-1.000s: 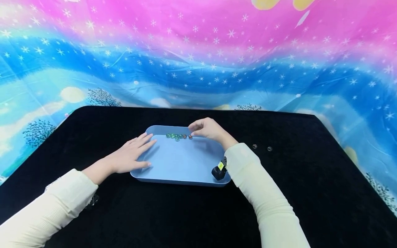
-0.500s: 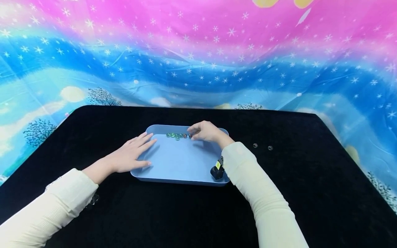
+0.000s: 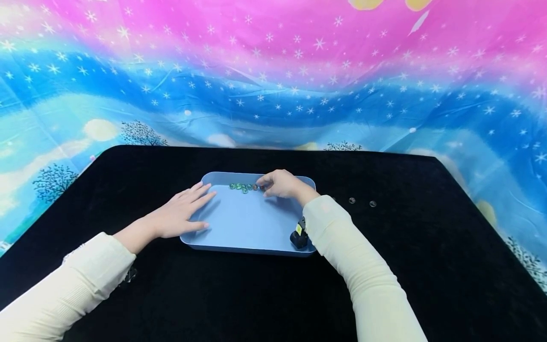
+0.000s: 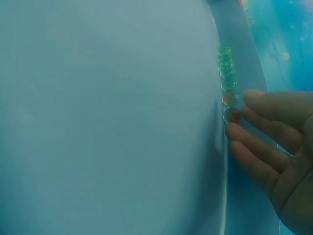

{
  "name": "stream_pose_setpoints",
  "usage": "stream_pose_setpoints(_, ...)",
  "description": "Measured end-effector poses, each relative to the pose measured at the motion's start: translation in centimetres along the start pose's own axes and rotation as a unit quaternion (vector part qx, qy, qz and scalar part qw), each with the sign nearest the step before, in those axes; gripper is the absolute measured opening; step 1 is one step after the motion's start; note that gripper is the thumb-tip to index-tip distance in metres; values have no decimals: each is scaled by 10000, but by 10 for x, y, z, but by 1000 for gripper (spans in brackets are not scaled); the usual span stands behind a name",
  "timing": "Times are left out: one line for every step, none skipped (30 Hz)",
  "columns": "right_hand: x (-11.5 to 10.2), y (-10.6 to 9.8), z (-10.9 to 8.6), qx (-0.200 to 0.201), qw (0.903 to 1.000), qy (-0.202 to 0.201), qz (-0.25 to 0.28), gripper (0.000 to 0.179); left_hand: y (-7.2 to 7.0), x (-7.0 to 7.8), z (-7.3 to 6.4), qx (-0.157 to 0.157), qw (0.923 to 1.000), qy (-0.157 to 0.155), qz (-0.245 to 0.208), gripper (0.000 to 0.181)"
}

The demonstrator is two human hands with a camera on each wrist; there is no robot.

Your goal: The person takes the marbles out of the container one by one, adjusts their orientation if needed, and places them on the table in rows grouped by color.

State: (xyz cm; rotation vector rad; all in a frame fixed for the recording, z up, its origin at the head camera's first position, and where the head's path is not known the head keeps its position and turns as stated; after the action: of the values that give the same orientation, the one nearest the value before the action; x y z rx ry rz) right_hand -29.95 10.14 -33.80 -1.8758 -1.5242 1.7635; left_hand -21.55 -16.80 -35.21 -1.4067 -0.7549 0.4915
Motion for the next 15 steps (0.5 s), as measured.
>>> stream_pose_setpoints(0, 0, 0, 13, 10000, 9, -53, 40, 0, 0, 0, -2, 10000, -2, 6, 74)
stream_pose_setpoints(0, 0, 1, 28, 9999, 20, -96, 40, 0, 0, 0, -1, 10000, -2, 5, 74)
stream_pose_setpoints(0, 1, 1, 49, 9999, 16, -147, 40, 1, 0, 0, -2, 10000, -3, 15, 74)
stream_pose_setpoints(0, 1, 1, 72, 9998, -5, -192, 40, 1, -1, 0, -1, 10000, -5, 17, 74)
stream_pose_setpoints(0, 1, 0, 98, 9997, -17, -244, 39, 1, -1, 0, 2, 10000, -6, 17, 74)
stream_pose_setpoints(0, 1, 0, 126, 9995, -30, -290, 39, 1, -1, 0, -2, 10000, -12, 19, 74)
stream_pose_setpoints(0, 1, 1, 163, 9993, -36, -339, 38, 1, -1, 0, -3, 10000, -14, 23, 74)
stream_pose_setpoints(1, 1, 1, 196, 9990, -51, -393, 37, 1, -1, 0, -3, 10000, -13, 31, 74)
stream_pose_setpoints(1, 1, 1, 234, 9987, -64, -450, 37, 1, -1, 0, -4, 10000, -14, 41, 74)
stream_pose_setpoints(1, 1, 1, 270, 9983, -72, -502, 36, 1, -1, 0, -7, 10000, -11, 48, 74)
stream_pose_setpoints(1, 2, 1, 306, 9980, -73, -553, 35, 1, -1, 0, -10, 10000, -8, 53, 74)
stream_pose_setpoints(1, 2, 1, 336, 9976, -79, -602, 34, 1, -1, 0, -16, 10000, -10, 55, 74)
stream_pose_setpoints(1, 2, 1, 366, 9971, -84, -655, 33, 2, -1, 0, -16, 10000, -3, 61, 74)
stream_pose_setpoints(1, 3, 1, 400, 9967, -72, -710, 32, 2, -1, 0, -20, 10000, -1, 61, 74)
stream_pose_setpoints(1, 3, 1, 434, 9961, -61, -768, 32, 1, -1, 0, -19, 10000, -1, 59, 74)
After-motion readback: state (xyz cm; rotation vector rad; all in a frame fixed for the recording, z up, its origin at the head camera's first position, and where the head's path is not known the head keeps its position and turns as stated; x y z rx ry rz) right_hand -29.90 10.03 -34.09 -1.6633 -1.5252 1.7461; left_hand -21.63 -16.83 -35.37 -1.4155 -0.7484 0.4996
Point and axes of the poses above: each hand's wrist, its own z-axis towards the middle knuckle, its own y-axis out of the palm, x = y × z, the point moved 1 cm from there along z, towards the middle knuckle, and after that the axes turned 7 degrees about y, right-handed, at the moved point
